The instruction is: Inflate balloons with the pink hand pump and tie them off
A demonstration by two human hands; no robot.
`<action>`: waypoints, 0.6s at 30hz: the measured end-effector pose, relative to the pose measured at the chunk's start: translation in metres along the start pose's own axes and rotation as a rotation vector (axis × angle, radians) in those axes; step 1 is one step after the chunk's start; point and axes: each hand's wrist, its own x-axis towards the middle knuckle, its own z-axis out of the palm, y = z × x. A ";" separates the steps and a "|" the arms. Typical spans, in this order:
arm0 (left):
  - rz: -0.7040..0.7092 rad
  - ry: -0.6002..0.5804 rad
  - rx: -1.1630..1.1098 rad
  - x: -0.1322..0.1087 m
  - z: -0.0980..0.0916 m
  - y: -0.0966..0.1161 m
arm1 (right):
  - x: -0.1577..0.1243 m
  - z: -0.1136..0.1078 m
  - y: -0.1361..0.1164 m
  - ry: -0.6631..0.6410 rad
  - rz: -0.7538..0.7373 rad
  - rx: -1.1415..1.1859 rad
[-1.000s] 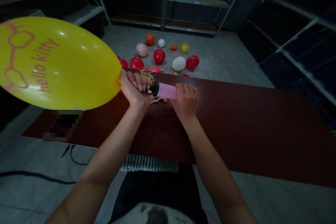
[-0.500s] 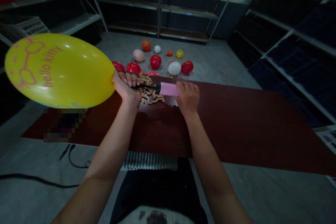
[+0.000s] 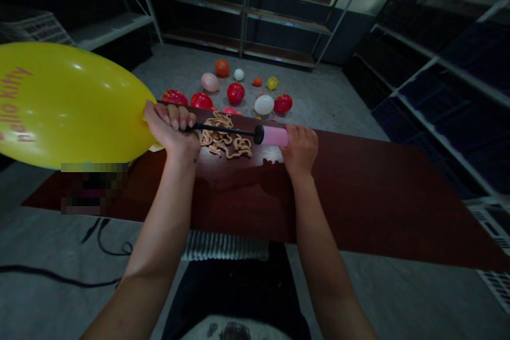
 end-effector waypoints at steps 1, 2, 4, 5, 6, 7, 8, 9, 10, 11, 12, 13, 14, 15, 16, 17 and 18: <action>0.007 -0.005 0.006 -0.001 0.000 0.000 | 0.000 -0.001 -0.002 0.005 0.006 0.002; 0.011 -0.012 0.013 -0.002 0.001 0.001 | 0.000 -0.002 -0.004 0.010 0.017 0.003; 0.015 -0.027 0.022 -0.005 0.004 0.001 | 0.000 -0.002 -0.008 0.016 0.042 0.009; 0.013 -0.033 0.027 -0.008 0.005 0.000 | 0.001 -0.002 -0.010 0.020 0.049 0.015; 0.008 -0.037 0.033 -0.010 0.007 0.000 | 0.001 -0.003 -0.013 0.025 0.053 0.022; 0.002 -0.039 0.040 -0.012 0.009 -0.001 | 0.001 -0.003 -0.015 0.032 0.054 0.030; -0.006 -0.041 0.048 -0.015 0.011 -0.002 | 0.001 -0.004 -0.018 0.040 0.056 0.038; -0.016 -0.043 0.055 -0.017 0.014 -0.004 | 0.001 -0.005 -0.021 0.049 0.059 0.046; -0.027 -0.046 0.060 -0.020 0.016 -0.006 | 0.001 -0.007 -0.024 0.060 0.062 0.055; -0.040 -0.048 0.063 -0.024 0.019 -0.008 | 0.001 -0.008 -0.028 0.073 0.065 0.064; -0.054 -0.050 0.066 -0.028 0.022 -0.011 | 0.001 -0.010 -0.033 0.087 0.069 0.073; -0.069 -0.053 0.069 -0.032 0.025 -0.014 | 0.000 -0.012 -0.038 0.104 0.076 0.083; -0.084 -0.054 0.075 -0.037 0.029 -0.017 | -0.001 -0.014 -0.043 0.120 0.082 0.092; -0.098 -0.053 0.083 -0.042 0.032 -0.020 | -0.002 -0.016 -0.047 0.133 0.087 0.102; -0.109 -0.049 0.091 -0.048 0.035 -0.024 | -0.003 -0.016 -0.052 0.143 0.088 0.113; -0.118 -0.044 0.098 -0.053 0.038 -0.027 | -0.004 -0.017 -0.055 0.149 0.087 0.123; -0.124 -0.037 0.104 -0.057 0.041 -0.030 | -0.005 -0.017 -0.058 0.151 0.081 0.131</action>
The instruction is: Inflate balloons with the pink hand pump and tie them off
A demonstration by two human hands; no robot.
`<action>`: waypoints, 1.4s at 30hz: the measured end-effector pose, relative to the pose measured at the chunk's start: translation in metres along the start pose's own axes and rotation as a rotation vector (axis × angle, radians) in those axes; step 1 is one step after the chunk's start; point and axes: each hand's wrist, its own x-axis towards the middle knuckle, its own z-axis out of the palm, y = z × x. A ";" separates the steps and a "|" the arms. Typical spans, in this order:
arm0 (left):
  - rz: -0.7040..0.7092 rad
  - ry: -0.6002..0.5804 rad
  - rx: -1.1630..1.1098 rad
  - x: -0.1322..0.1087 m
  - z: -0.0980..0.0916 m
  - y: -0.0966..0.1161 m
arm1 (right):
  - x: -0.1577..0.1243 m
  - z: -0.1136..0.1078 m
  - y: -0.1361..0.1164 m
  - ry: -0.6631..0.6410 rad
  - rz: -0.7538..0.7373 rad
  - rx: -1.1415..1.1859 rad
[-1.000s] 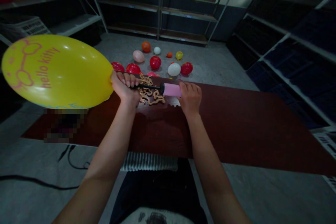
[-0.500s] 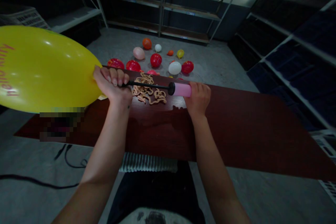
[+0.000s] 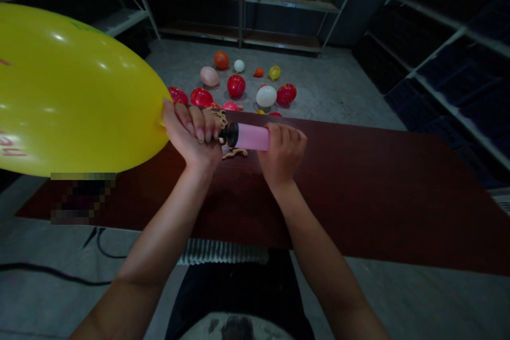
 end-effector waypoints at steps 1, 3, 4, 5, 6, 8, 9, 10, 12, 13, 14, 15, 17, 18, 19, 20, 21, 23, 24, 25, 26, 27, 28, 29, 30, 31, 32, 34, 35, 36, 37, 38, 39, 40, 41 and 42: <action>-0.004 0.008 0.004 -0.003 0.002 -0.003 | -0.001 0.001 -0.001 -0.003 -0.009 0.006; -0.008 0.019 0.009 -0.004 0.003 -0.007 | -0.002 0.002 -0.002 -0.021 -0.027 0.007; -0.014 0.022 0.009 -0.002 0.002 -0.009 | -0.002 0.003 -0.001 -0.038 -0.037 0.003; -0.023 0.024 0.007 0.002 0.000 -0.011 | -0.001 0.004 0.001 -0.059 -0.048 -0.001; -0.034 0.025 0.002 0.006 -0.002 -0.012 | 0.000 0.005 0.002 -0.084 -0.060 -0.006; -0.060 0.033 -0.011 0.015 -0.008 -0.012 | 0.002 0.006 0.003 -0.137 -0.090 -0.017; -0.070 0.041 -0.017 0.019 -0.010 -0.012 | 0.004 0.006 0.004 -0.160 -0.106 -0.022; -0.075 0.052 -0.020 0.023 -0.012 -0.011 | 0.005 0.006 0.004 -0.179 -0.120 -0.027; -0.081 0.081 -0.026 0.027 -0.014 -0.009 | 0.007 0.006 0.004 -0.205 -0.143 -0.036; -0.082 0.096 -0.031 0.028 -0.014 -0.007 | 0.008 0.006 0.004 -0.211 -0.151 -0.041; -0.082 0.107 -0.038 0.029 -0.014 -0.005 | 0.008 0.006 0.005 -0.216 -0.157 -0.047; -0.081 0.114 -0.047 0.029 -0.014 -0.003 | 0.008 0.007 0.008 -0.218 -0.158 -0.055; -0.066 0.119 -0.060 0.030 -0.014 0.000 | 0.007 0.008 0.014 -0.218 -0.151 -0.073; -0.056 0.121 -0.060 0.031 -0.014 0.001 | 0.006 0.009 0.018 -0.215 -0.145 -0.081; -0.049 0.122 -0.057 0.032 -0.015 0.002 | 0.006 0.011 0.023 -0.210 -0.138 -0.090; -0.042 0.121 -0.054 0.034 -0.016 0.002 | 0.005 0.012 0.028 -0.203 -0.132 -0.098; -0.036 0.119 -0.054 0.035 -0.018 0.003 | 0.005 0.014 0.032 -0.194 -0.126 -0.106; -0.028 0.101 -0.065 0.039 -0.022 0.005 | 0.005 0.016 0.041 -0.182 -0.110 -0.122; -0.018 0.091 -0.075 0.040 -0.025 0.006 | 0.005 0.016 0.045 -0.180 -0.102 -0.130; -0.007 0.081 -0.084 0.042 -0.028 0.008 | 0.005 0.016 0.048 -0.180 -0.095 -0.139; 0.005 0.071 -0.091 0.044 -0.031 0.010 | 0.006 0.015 0.052 -0.180 -0.091 -0.147; 0.017 0.059 -0.094 0.045 -0.033 0.013 | 0.006 0.014 0.055 -0.180 -0.089 -0.155; 0.032 0.047 -0.094 0.047 -0.036 0.015 | 0.007 0.013 0.058 -0.176 -0.087 -0.162; 0.050 0.033 -0.090 0.048 -0.039 0.018 | 0.007 0.011 0.060 -0.170 -0.086 -0.169; 0.066 0.018 -0.081 0.050 -0.041 0.021 | 0.007 0.010 0.063 -0.162 -0.084 -0.174; 0.081 0.004 -0.065 0.051 -0.043 0.024 | 0.008 0.009 0.064 -0.154 -0.081 -0.178; 0.098 -0.006 -0.046 0.052 -0.044 0.027 | 0.008 0.008 0.065 -0.147 -0.079 -0.179; 0.127 -0.015 -0.013 0.053 -0.046 0.031 | 0.008 0.007 0.064 -0.134 -0.080 -0.176; 0.137 -0.019 -0.004 0.054 -0.047 0.032 | 0.008 0.006 0.063 -0.129 -0.081 -0.170; 0.145 -0.026 0.000 0.054 -0.048 0.033 | 0.007 0.006 0.061 -0.123 -0.080 -0.164; 0.150 -0.035 0.002 0.054 -0.048 0.034 | 0.007 0.006 0.060 -0.115 -0.076 -0.156; 0.150 -0.044 0.002 0.055 -0.049 0.034 | 0.007 0.006 0.057 -0.104 -0.069 -0.149; 0.147 -0.053 0.006 0.055 -0.050 0.033 | 0.007 0.006 0.055 -0.089 -0.060 -0.141; 0.140 -0.059 0.015 0.055 -0.050 0.032 | 0.007 0.006 0.052 -0.069 -0.053 -0.134; 0.132 -0.061 0.029 0.054 -0.051 0.031 | 0.007 0.006 0.049 -0.044 -0.047 -0.127; 0.123 -0.061 0.044 0.054 -0.051 0.029 | 0.007 0.006 0.046 -0.017 -0.039 -0.123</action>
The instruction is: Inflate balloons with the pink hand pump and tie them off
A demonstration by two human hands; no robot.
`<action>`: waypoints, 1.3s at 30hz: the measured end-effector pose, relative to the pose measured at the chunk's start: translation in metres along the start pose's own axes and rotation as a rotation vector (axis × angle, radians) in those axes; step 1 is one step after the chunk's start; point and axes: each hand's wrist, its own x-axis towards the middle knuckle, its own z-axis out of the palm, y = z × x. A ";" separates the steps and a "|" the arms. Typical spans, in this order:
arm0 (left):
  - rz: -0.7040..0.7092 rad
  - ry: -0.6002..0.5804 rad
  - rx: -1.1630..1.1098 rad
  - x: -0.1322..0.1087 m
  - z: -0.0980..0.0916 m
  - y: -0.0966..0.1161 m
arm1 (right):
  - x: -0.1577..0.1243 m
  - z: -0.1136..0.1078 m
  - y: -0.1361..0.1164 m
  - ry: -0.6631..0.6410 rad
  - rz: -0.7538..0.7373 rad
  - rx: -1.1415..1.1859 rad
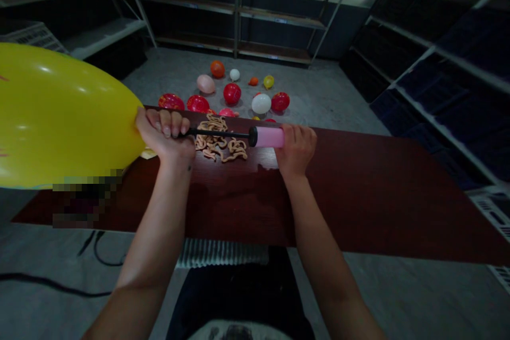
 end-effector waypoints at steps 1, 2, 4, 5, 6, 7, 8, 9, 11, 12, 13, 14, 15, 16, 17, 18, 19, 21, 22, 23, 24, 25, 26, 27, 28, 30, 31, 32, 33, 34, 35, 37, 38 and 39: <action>-0.009 -0.001 0.013 -0.001 0.001 -0.002 | 0.000 -0.001 -0.004 0.024 0.010 0.002; -0.018 -0.001 0.021 -0.003 0.002 -0.004 | 0.001 -0.003 -0.008 0.043 0.021 0.003; -0.032 0.005 0.015 -0.008 0.007 -0.007 | 0.002 -0.007 -0.018 0.055 0.045 0.007; -0.041 0.010 0.007 -0.011 0.010 -0.009 | 0.002 -0.009 -0.023 0.046 0.050 0.015; -0.050 0.015 -0.001 -0.015 0.013 -0.011 | 0.002 -0.011 -0.029 0.033 0.051 0.025; -0.058 0.018 -0.006 -0.019 0.017 -0.013 | 0.002 -0.014 -0.034 0.015 0.048 0.035; -0.065 0.019 -0.006 -0.023 0.021 -0.015 | 0.001 -0.016 -0.040 -0.001 0.046 0.044; -0.071 0.018 -0.002 -0.028 0.025 -0.018 | 0.000 -0.017 -0.044 -0.022 0.038 0.053; -0.084 0.015 0.019 -0.037 0.031 -0.022 | -0.002 -0.018 -0.052 -0.068 0.011 0.077; -0.092 0.015 0.034 -0.041 0.033 -0.024 | -0.003 -0.018 -0.054 -0.086 -0.005 0.090; -0.101 0.016 0.049 -0.043 0.035 -0.026 | -0.004 -0.018 -0.056 -0.098 -0.015 0.102; -0.108 0.017 0.060 -0.045 0.036 -0.028 | -0.004 -0.017 -0.056 -0.104 -0.020 0.110; -0.112 0.018 0.065 -0.046 0.037 -0.030 | -0.005 -0.016 -0.056 -0.110 -0.022 0.113; -0.114 0.017 0.065 -0.046 0.037 -0.031 | -0.005 -0.015 -0.054 -0.117 -0.025 0.112; -0.114 0.015 0.060 -0.045 0.037 -0.032 | -0.004 -0.014 -0.053 -0.127 -0.030 0.108; -0.113 0.013 0.051 -0.044 0.037 -0.033 | -0.004 -0.013 -0.051 -0.141 -0.038 0.104; -0.111 0.013 0.039 -0.042 0.038 -0.034 | -0.003 -0.012 -0.050 -0.156 -0.051 0.100; -0.107 0.013 0.009 -0.039 0.038 -0.033 | -0.002 -0.009 -0.047 -0.177 -0.080 0.094; -0.105 0.013 -0.006 -0.038 0.038 -0.033 | -0.001 -0.008 -0.046 -0.183 -0.091 0.091; -0.105 0.014 -0.018 -0.037 0.038 -0.032 | -0.001 -0.007 -0.046 -0.186 -0.101 0.087; -0.108 0.019 -0.029 -0.036 0.039 -0.031 | -0.001 -0.005 -0.045 -0.187 -0.110 0.084; -0.113 0.029 -0.038 -0.036 0.040 -0.030 | -0.001 -0.003 -0.044 -0.186 -0.118 0.081; -0.121 0.046 -0.048 -0.036 0.041 -0.030 | -0.001 -0.001 -0.042 -0.187 -0.125 0.078; -0.132 0.066 -0.062 -0.035 0.042 -0.029 | -0.001 0.000 -0.040 -0.187 -0.129 0.076; -0.142 0.085 -0.079 -0.035 0.043 -0.029 | -0.001 0.002 -0.038 -0.187 -0.130 0.072; -0.156 0.119 -0.117 -0.033 0.044 -0.027 | -0.002 0.006 -0.033 -0.187 -0.125 0.061; -0.158 0.131 -0.132 -0.032 0.043 -0.027 | -0.002 0.007 -0.030 -0.188 -0.123 0.051; -0.157 0.142 -0.144 -0.030 0.042 -0.027 | -0.002 0.009 -0.027 -0.185 -0.122 0.038; -0.155 0.150 -0.149 -0.028 0.040 -0.027 | -0.002 0.010 -0.024 -0.182 -0.121 0.024; -0.151 0.156 -0.150 -0.026 0.037 -0.027 | -0.003 0.012 -0.020 -0.177 -0.119 0.010; -0.142 0.161 -0.147 -0.024 0.034 -0.028 | -0.003 0.013 -0.017 -0.170 -0.117 -0.001; -0.116 0.162 -0.140 -0.019 0.028 -0.030 | -0.003 0.015 -0.009 -0.157 -0.114 -0.022; -0.102 0.161 -0.141 -0.017 0.025 -0.030 | -0.004 0.016 -0.005 -0.152 -0.115 -0.035; -0.090 0.162 -0.147 -0.014 0.022 -0.030 | -0.004 0.017 -0.001 -0.147 -0.115 -0.048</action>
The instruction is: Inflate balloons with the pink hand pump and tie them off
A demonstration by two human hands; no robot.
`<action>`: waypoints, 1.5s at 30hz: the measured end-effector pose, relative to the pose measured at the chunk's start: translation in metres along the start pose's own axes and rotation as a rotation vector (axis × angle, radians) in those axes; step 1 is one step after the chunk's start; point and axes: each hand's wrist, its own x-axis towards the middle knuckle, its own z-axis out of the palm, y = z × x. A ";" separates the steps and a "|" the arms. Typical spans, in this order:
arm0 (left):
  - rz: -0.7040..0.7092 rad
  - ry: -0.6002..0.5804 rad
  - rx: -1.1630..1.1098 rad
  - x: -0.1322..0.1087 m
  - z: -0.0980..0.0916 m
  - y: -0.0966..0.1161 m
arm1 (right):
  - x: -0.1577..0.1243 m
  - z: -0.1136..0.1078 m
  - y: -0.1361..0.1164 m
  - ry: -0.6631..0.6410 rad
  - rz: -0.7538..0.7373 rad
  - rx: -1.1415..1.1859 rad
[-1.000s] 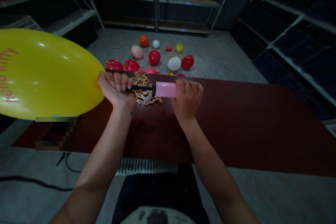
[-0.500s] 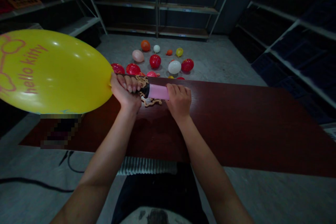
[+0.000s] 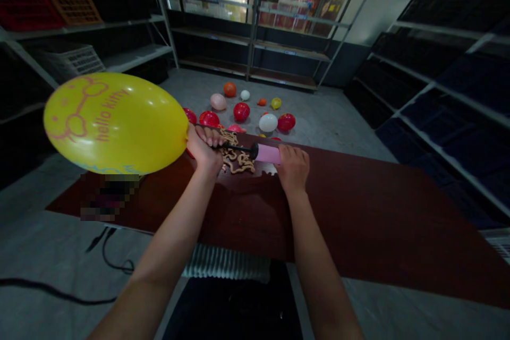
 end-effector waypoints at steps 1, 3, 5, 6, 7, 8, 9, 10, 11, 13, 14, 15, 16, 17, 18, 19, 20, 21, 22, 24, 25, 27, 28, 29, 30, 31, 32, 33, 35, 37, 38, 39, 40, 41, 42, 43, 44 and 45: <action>0.006 0.004 -0.011 0.002 -0.001 0.001 | 0.000 0.001 0.004 0.006 0.002 -0.012; 0.007 0.020 -0.036 0.005 -0.002 0.005 | -0.001 0.001 0.013 0.018 0.009 -0.029; 0.002 0.032 -0.056 0.006 -0.001 0.012 | -0.002 0.000 0.020 0.030 0.020 -0.037; -0.002 0.032 -0.064 0.005 0.000 0.016 | -0.003 -0.001 0.022 0.034 0.027 -0.037; -0.008 0.026 -0.070 0.005 0.001 0.020 | -0.003 -0.002 0.023 0.039 0.035 -0.034; -0.013 0.016 -0.076 0.004 0.002 0.023 | -0.003 -0.003 0.023 0.042 0.043 -0.027; -0.015 0.007 -0.080 0.003 0.002 0.026 | -0.004 -0.004 0.022 0.043 0.049 -0.016; -0.013 -0.003 -0.080 0.003 0.003 0.028 | -0.004 -0.005 0.019 0.042 0.052 0.000; -0.009 -0.012 -0.076 0.002 0.004 0.030 | -0.004 -0.005 0.017 0.041 0.060 0.016; 0.003 -0.021 -0.064 0.000 0.006 0.031 | -0.004 -0.005 0.011 0.039 0.089 0.042; 0.007 -0.021 -0.060 -0.001 0.007 0.031 | -0.003 -0.005 0.008 0.037 0.108 0.051; 0.008 -0.021 -0.058 -0.002 0.008 0.031 | -0.003 -0.006 0.006 0.035 0.125 0.057; 0.009 -0.023 -0.057 -0.003 0.009 0.030 | -0.002 -0.006 0.004 0.032 0.138 0.061; 0.008 -0.028 -0.056 -0.004 0.010 0.028 | -0.002 -0.007 0.002 0.031 0.143 0.065; 0.005 -0.039 -0.053 -0.005 0.011 0.027 | -0.001 -0.008 0.000 0.032 0.140 0.068; 0.001 -0.052 -0.048 -0.007 0.011 0.025 | -0.001 -0.009 -0.003 0.037 0.134 0.070; -0.003 -0.066 -0.044 -0.009 0.012 0.022 | -0.001 -0.011 -0.006 0.046 0.128 0.070; -0.006 -0.079 -0.039 -0.011 0.013 0.019 | -0.001 -0.012 -0.010 0.057 0.121 0.070; -0.010 -0.090 -0.035 -0.013 0.013 0.016 | 0.000 -0.014 -0.014 0.065 0.113 0.073; -0.019 -0.107 -0.029 -0.019 0.015 0.008 | 0.000 -0.018 -0.025 0.072 0.093 0.085; -0.026 -0.116 -0.026 -0.022 0.016 0.004 | 0.000 -0.019 -0.030 0.069 0.081 0.096; -0.042 -0.132 -0.014 -0.028 0.018 -0.005 | -0.001 -0.021 -0.038 0.059 0.057 0.124; -0.048 -0.138 -0.007 -0.030 0.018 -0.008 | -0.001 -0.021 -0.041 0.055 0.047 0.139; -0.052 -0.144 0.002 -0.031 0.018 -0.011 | -0.001 -0.021 -0.043 0.051 0.040 0.153; -0.056 -0.148 0.010 -0.032 0.018 -0.014 | -0.002 -0.021 -0.044 0.048 0.034 0.163; -0.059 -0.146 0.017 -0.032 0.017 -0.016 | -0.002 -0.021 -0.043 0.045 0.030 0.167; -0.064 -0.141 0.024 -0.031 0.016 -0.017 | -0.002 -0.021 -0.042 0.038 0.024 0.164; -0.070 -0.132 0.033 -0.030 0.015 -0.017 | -0.001 -0.021 -0.041 0.031 0.019 0.155; -0.083 -0.108 0.052 -0.027 0.013 -0.017 | 0.000 -0.021 -0.038 0.019 0.006 0.129; -0.083 -0.090 0.068 -0.024 0.012 -0.015 | 0.002 -0.021 -0.036 0.011 -0.009 0.111; -0.078 -0.087 0.070 -0.022 0.012 -0.013 | 0.003 -0.020 -0.036 0.009 -0.017 0.107; -0.072 -0.089 0.067 -0.022 0.012 -0.012 | 0.004 -0.019 -0.036 0.006 -0.025 0.107; -0.067 -0.093 0.062 -0.021 0.012 -0.011 | 0.005 -0.018 -0.035 0.002 -0.032 0.108; -0.062 -0.097 0.055 -0.021 0.013 -0.010 | 0.006 -0.016 -0.034 -0.003 -0.034 0.110; -0.060 -0.100 0.048 -0.020 0.013 -0.009 | 0.006 -0.014 -0.033 -0.008 -0.033 0.110; -0.060 -0.100 0.043 -0.020 0.013 -0.007 | 0.006 -0.013 -0.031 -0.012 -0.029 0.107; -0.064 -0.098 0.040 -0.019 0.014 -0.006 | 0.005 -0.011 -0.028 -0.016 -0.022 0.104; -0.068 -0.091 0.037 -0.019 0.014 -0.004 | 0.005 -0.009 -0.024 -0.019 -0.013 0.100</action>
